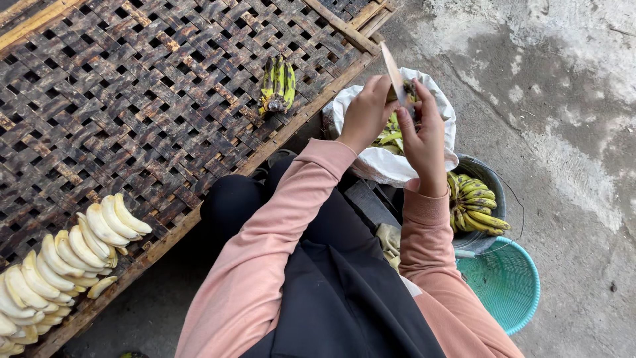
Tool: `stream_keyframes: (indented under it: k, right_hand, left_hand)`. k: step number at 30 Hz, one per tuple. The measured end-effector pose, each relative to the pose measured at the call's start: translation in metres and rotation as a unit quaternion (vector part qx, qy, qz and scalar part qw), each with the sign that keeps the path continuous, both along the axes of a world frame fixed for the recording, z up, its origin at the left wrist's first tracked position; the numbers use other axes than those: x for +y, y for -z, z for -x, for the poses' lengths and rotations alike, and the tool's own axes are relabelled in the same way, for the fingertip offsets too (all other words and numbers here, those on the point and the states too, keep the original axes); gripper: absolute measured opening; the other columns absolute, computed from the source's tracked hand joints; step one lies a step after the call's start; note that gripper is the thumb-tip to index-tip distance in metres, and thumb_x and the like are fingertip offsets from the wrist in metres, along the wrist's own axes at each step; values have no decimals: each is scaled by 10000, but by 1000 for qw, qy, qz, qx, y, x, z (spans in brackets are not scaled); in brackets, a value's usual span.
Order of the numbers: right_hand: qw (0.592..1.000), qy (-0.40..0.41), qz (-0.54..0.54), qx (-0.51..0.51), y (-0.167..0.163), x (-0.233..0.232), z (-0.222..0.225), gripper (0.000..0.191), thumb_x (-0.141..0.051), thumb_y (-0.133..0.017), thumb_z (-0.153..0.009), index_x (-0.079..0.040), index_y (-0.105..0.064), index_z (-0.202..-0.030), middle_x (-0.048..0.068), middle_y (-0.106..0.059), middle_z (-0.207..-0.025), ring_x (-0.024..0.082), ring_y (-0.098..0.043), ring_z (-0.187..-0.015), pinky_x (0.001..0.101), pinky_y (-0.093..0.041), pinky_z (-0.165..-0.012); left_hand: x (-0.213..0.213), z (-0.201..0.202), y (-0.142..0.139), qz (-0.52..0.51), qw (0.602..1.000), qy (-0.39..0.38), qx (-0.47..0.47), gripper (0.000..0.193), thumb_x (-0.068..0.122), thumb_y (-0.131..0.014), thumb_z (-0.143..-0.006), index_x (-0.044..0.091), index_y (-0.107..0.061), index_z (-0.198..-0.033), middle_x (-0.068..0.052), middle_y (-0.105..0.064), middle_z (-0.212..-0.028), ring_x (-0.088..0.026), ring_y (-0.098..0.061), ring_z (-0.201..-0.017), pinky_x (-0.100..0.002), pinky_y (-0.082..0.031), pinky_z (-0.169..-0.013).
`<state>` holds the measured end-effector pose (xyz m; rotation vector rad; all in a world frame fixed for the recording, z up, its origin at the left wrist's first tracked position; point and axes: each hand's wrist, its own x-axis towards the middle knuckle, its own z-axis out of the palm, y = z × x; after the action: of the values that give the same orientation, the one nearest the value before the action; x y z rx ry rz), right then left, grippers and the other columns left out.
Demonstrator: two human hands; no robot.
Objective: The person sits on the ground and peels green bananas with a knife, dropping the peels into a white sack. Peeled bananas are placed in rows on a slatted wooden drying rack, and the person occasionally reaches into a bucket of unpeeled bananas for the next one.
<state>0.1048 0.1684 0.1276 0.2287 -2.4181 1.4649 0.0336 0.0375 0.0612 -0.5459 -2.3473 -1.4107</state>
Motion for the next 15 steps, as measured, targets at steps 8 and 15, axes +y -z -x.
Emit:
stream_keyframes:
  k: [8,15]
  right_hand:
    - [999,46,-16,14,-7,-20,-5,469,-185,-691,-1069,-34,-504,-1471,53,-649,-980,121,-580,-857,263,-475,-738]
    - [982,159,27,96,18,-45,17,305,-266,-622,-1146,-6,-536,-1279,63,-664,-982,137,-627,-874,292,-522,-761]
  left_hand:
    - [-12,-1,-8,120,984,-47,126,536,102,-632,-988,197,-459,-1486,-103,-573,-1293,-285,-718,-1009,-370,-640,-780]
    - [4,-8,8,156,974,-90,138,420,138,-608,-1043,124,-428,-1422,-114,-570,-1281,-293,-715,-1118,-359,-639,-808]
